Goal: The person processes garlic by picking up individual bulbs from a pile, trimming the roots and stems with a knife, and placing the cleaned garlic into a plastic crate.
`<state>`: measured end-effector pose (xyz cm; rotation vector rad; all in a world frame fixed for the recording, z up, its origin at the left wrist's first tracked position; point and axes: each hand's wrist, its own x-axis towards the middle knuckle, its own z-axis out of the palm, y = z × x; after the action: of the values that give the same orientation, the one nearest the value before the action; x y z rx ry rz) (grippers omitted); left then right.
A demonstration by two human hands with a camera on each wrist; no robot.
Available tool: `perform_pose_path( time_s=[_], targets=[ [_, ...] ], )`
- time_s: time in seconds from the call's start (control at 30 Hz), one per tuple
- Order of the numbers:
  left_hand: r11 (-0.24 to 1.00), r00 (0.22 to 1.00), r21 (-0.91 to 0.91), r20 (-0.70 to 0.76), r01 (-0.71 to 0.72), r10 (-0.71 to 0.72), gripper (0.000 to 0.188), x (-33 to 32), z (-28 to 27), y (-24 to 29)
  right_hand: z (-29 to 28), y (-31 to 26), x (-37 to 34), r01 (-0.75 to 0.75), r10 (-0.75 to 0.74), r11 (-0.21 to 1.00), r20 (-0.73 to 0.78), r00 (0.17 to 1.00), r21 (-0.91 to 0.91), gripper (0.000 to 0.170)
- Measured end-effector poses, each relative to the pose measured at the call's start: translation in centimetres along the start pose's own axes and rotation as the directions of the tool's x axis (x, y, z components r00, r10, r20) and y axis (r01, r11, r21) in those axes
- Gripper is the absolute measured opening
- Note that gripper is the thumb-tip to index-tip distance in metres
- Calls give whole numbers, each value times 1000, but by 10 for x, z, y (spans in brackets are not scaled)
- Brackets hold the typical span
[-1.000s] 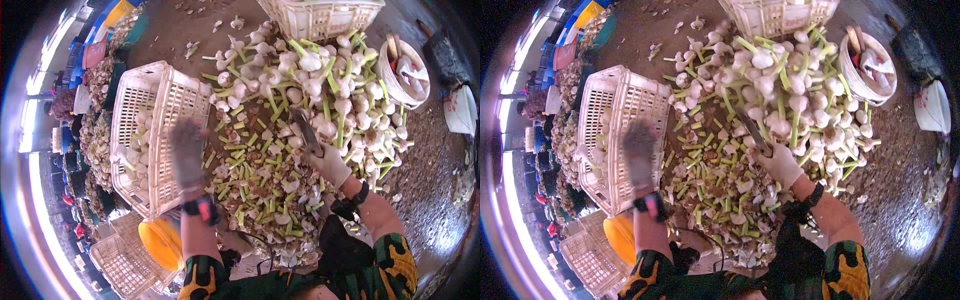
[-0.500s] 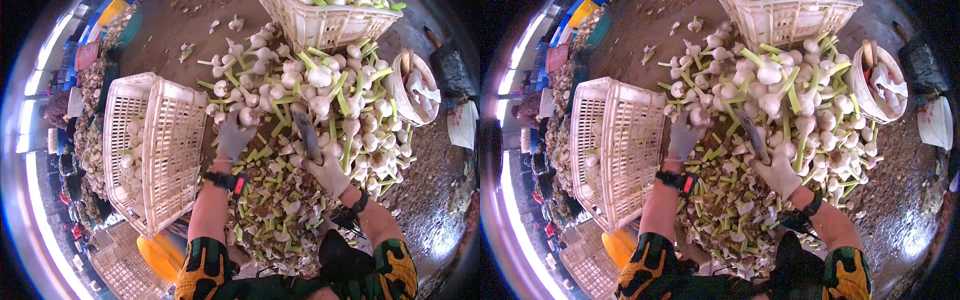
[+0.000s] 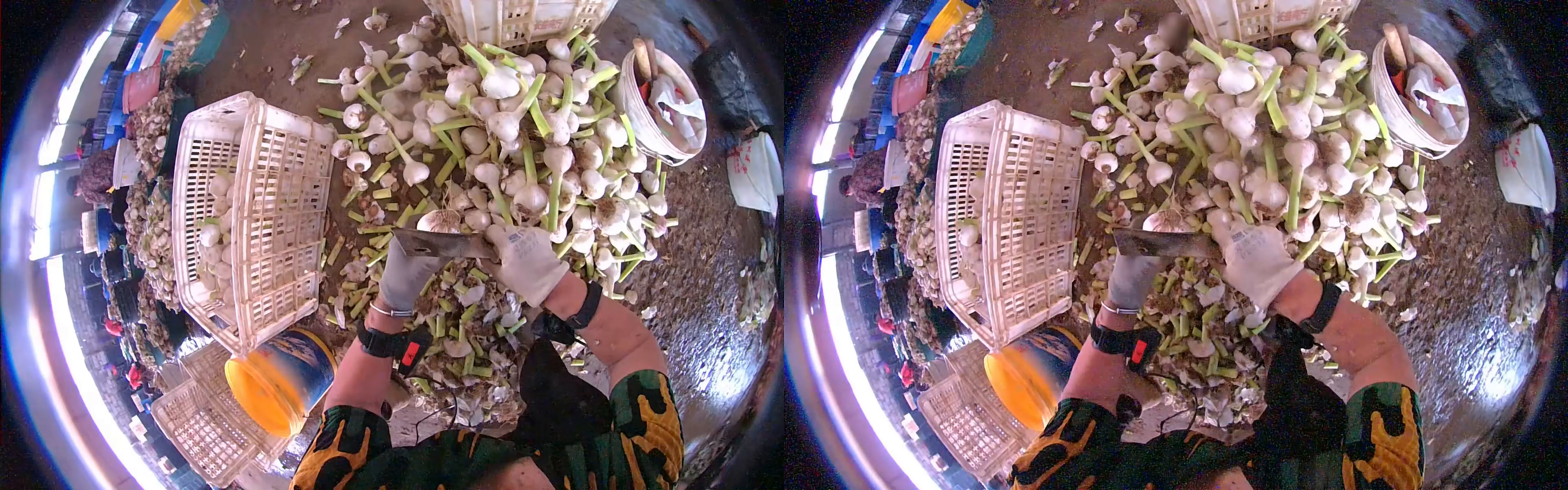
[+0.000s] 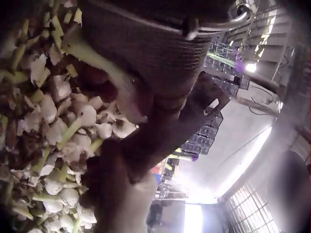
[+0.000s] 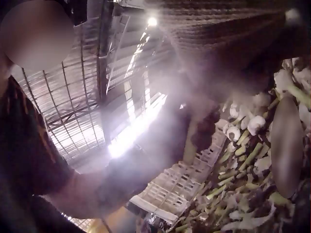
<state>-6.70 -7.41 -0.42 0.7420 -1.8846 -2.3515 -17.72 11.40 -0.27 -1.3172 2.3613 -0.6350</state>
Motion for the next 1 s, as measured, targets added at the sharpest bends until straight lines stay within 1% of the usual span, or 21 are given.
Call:
perform_pose_path(
  time_s=[0.1, 0.13, 0.2, 0.23, 0.27, 0.3, 0.37, 0.4, 0.43, 0.5, 0.53, 0.57, 0.63, 0.7, 0.73, 0.77, 0.8, 0.83, 0.87, 0.97, 1.0],
  targets=[
    [997, 1000, -69, 10, 20, -19, 42, -23, 5, 9, 9, 1, -5, 80, -82, 997, -117, 990, -20, 48],
    [986, 984, 33, -84, 162, -159, 47, -26, 7, 11, 8, -6, -6, -42, 42, 999, 1, 999, 32, 32],
    [940, 996, 333, -18, -76, 88, 55, -51, 20, 23, -2, -14, 4, -249, 262, 965, 256, 930, -81, 23],
    [864, 980, 464, 43, -193, 196, 59, -69, 31, 37, -6, -15, 8, -340, 372, 928, 371, 851, -152, 21],
    [717, 893, 539, 339, -441, 295, 68, -90, 50, 81, 1, -1, 3, -293, 363, 932, 537, 761, -213, 30],
    [752, 819, 408, 492, -518, 297, 70, -98, 60, 107, 10, -19, -8, -435, 379, 899, 396, 836, 57, 40],
    [931, 951, 234, 206, -279, 233, 81, -93, 58, 77, 26, -20, -16, -262, 211, 956, 308, 928, 134, 44],
    [957, 972, 228, 191, -180, 138, 86, -90, 54, 80, 19, -19, -13, -255, 179, 926, 270, 946, 280, 50],
    [941, 949, 200, 218, -272, 227, 79, -87, 50, 73, 11, -17, -14, -369, 216, 726, 316, 924, 581, 49],
    [726, 893, 521, 222, -448, 391, 73, -78, 44, 62, -7, -29, -19, -225, 166, 190, 195, 967, 956, 49],
    [524, 869, 723, 220, -450, 443, 71, -80, 49, 64, -27, -43, -26, -215, 159, -53, 221, 962, 975, 47],
    [280, 839, 870, 234, -406, 492, 69, -83, 57, 71, -38, -48, -30, -260, 145, -208, 293, 945, 943, 39],
    [202, 832, 924, 176, -323, 525, 65, -82, 65, 70, -43, -55, -30, -153, 228, -22, 154, 961, 988, 31],
    [552, 896, 786, 3, -276, 445, 62, -84, 63, 53, -30, -52, -30, -168, 214, 218, 121, 969, 961, 32],
    [902, 986, 425, -108, -70, 127, 55, -78, 59, 44, -26, -51, -30, -169, 202, 334, 105, 974, 927, 33],
    [983, 992, 183, -117, -27, 49, 53, -78, 54, 41, -27, -50, -33, -188, 263, 413, 81, 961, 891, 30],
    [997, 995, -75, -101, 14, -22, 51, -75, 48, 40, -32, -47, -35, -207, 321, 494, 44, 946, 845, 28],
    [943, 994, -327, -65, 66, -92, 48, -72, 44, 38, -34, -44, -39, -236, 378, 565, 7, 926, 791, 25],
    [912, 994, -404, -56, 68, -99, 44, -72, 40, 32, -33, -41, -43, -236, 408, 583, -29, 912, 778, 27],
    [746, 995, -666, -95, -33, -40, 46, -76, 36, 27, -8, -27, -31, -377, 350, 855, 142, 926, 356, 39],
    [734, 981, -658, -181, -170, 64, 49, -77, 19, 33, 22, -7, -32, -435, 387, 864, 217, 896, 254, 44]
  ],
)
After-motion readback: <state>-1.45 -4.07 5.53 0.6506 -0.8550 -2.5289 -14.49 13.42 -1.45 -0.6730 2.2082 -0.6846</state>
